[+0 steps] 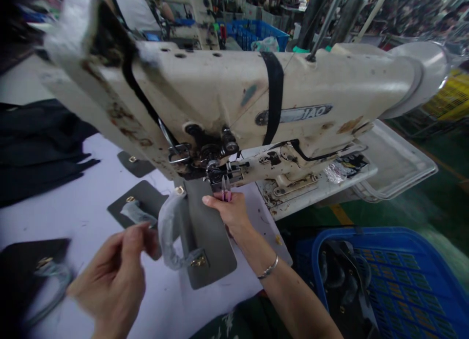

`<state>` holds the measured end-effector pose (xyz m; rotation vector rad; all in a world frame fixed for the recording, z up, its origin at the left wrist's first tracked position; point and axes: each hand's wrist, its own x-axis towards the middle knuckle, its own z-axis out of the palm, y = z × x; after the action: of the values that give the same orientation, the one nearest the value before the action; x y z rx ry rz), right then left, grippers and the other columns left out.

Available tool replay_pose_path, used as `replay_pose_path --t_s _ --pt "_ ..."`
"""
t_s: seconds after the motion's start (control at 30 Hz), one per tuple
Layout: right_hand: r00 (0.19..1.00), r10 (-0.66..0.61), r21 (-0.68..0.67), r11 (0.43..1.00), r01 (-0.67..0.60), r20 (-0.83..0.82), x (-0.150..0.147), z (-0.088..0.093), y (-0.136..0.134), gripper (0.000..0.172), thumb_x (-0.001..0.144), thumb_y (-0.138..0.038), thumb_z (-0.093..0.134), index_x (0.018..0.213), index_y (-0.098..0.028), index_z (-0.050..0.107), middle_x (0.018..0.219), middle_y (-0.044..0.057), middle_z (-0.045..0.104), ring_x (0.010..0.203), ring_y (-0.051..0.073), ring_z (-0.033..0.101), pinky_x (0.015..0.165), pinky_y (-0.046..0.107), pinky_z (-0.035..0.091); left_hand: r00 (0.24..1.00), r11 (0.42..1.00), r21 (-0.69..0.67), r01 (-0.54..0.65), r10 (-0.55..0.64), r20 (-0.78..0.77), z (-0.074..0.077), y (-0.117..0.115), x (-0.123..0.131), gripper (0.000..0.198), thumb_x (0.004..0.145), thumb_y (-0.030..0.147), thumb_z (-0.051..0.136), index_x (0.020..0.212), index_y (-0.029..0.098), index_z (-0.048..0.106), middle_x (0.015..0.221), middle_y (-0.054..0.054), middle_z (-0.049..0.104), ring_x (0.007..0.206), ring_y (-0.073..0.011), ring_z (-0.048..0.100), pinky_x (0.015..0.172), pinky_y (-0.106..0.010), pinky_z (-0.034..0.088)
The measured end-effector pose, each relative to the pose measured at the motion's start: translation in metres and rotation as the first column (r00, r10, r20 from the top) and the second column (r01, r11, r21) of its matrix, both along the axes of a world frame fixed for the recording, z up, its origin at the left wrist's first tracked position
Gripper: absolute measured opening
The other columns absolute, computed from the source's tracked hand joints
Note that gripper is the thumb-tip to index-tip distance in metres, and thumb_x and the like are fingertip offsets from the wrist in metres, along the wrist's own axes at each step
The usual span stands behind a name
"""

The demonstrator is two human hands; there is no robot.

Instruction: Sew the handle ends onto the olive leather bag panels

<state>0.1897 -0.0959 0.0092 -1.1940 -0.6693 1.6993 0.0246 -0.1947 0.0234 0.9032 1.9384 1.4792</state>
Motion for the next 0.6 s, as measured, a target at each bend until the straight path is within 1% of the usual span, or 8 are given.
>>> replay_pose_path --t_s 0.03,0.1,0.17,0.27,0.33,0.4,0.5,0.6 --pt "1.000 0.017 -0.006 1.000 -0.017 -0.007 0.000 -0.002 -0.001 0.030 0.060 -0.040 0.090 0.064 -0.014 0.073 0.057 0.002 0.068 0.048 0.013 0.057 0.047 0.024 0.045 0.995 0.996 -0.042 0.076 -0.073 0.066 -0.011 0.006 -0.004 0.037 0.082 0.046 0.081 0.110 0.021 0.080 0.098 -0.005 0.079 0.085 -0.0195 0.072 0.076 -0.023 0.059" --pt "1.000 -0.010 0.025 1.000 0.010 0.027 -0.002 -0.007 -0.003 0.030 0.064 -0.040 0.088 0.063 -0.014 0.073 0.055 0.001 0.065 0.047 0.011 0.053 0.047 0.023 0.041 0.914 0.954 -0.085 0.287 -0.246 0.321 -0.034 0.020 -0.004 0.050 0.073 0.048 0.088 0.111 0.016 0.080 0.111 -0.011 0.079 0.102 -0.0263 0.074 0.090 -0.028 0.059" --pt "0.995 -0.044 0.070 0.997 0.038 0.090 -0.004 -0.013 -0.005 0.029 0.067 -0.040 0.085 0.065 -0.014 0.074 0.054 0.000 0.064 0.046 0.011 0.051 0.046 0.023 0.039 0.828 0.920 -0.044 0.390 -0.329 0.453 -0.053 0.033 0.005 0.059 0.072 0.049 0.089 0.120 0.017 0.077 0.124 -0.014 0.076 0.118 -0.0308 0.070 0.101 -0.035 0.056" --pt "0.981 -0.073 0.117 0.992 0.052 0.179 -0.005 -0.021 -0.007 0.027 0.072 -0.040 0.082 0.073 -0.013 0.078 0.059 0.001 0.068 0.048 0.012 0.054 0.049 0.024 0.041 0.757 0.911 0.037 0.411 -0.364 0.543 -0.065 0.045 0.027 0.062 0.072 0.052 0.089 0.122 0.018 0.075 0.125 -0.015 0.075 0.124 -0.0326 0.068 0.104 -0.039 0.056" --pt "0.965 -0.089 0.142 0.988 0.055 0.245 -0.005 -0.024 -0.007 0.028 0.073 -0.042 0.082 0.077 -0.014 0.081 0.063 0.002 0.071 0.051 0.013 0.057 0.052 0.025 0.044 0.689 0.900 0.041 0.434 -0.361 0.628 -0.066 0.048 0.040 0.059 0.072 0.056 0.087 0.115 0.017 0.075 0.113 -0.017 0.078 0.116 -0.0340 0.072 0.098 -0.040 0.061" --pt "0.936 -0.125 0.173 0.982 0.070 0.329 -0.004 -0.024 -0.007 0.028 0.071 -0.042 0.084 0.078 -0.014 0.081 0.067 0.003 0.074 0.057 0.015 0.062 0.056 0.026 0.047 0.652 0.906 0.009 0.424 -0.312 0.691 -0.064 0.052 0.048 0.059 0.071 0.056 0.088 0.112 0.016 0.075 0.100 -0.017 0.079 0.106 -0.0355 0.075 0.089 -0.041 0.065" --pt "0.911 -0.138 0.189 0.980 0.068 0.388 -0.002 -0.024 -0.007 0.031 0.068 -0.043 0.086 0.080 -0.015 0.082 0.075 0.005 0.077 0.067 0.019 0.069 0.062 0.027 0.052 0.692 0.942 -0.048 0.332 -0.208 0.691 -0.060 0.056 0.050 0.062 0.063 0.052 0.093 0.109 0.016 0.073 0.089 -0.014 0.079 0.096 -0.0363 0.077 0.079 -0.040 0.067" --pt "0.946 -0.044 0.152 0.988 -0.005 0.321 0.006 -0.025 -0.008 0.035 0.068 -0.045 0.087 0.086 -0.015 0.083 0.083 0.006 0.080 0.071 0.020 0.071 0.064 0.028 0.055 0.735 0.962 -0.053 0.266 -0.167 0.657 -0.061 0.058 0.046 0.060 0.056 0.049 0.097 0.099 0.014 0.074 0.080 -0.013 0.078 0.087 -0.0371 0.078 0.069 -0.040 0.068"
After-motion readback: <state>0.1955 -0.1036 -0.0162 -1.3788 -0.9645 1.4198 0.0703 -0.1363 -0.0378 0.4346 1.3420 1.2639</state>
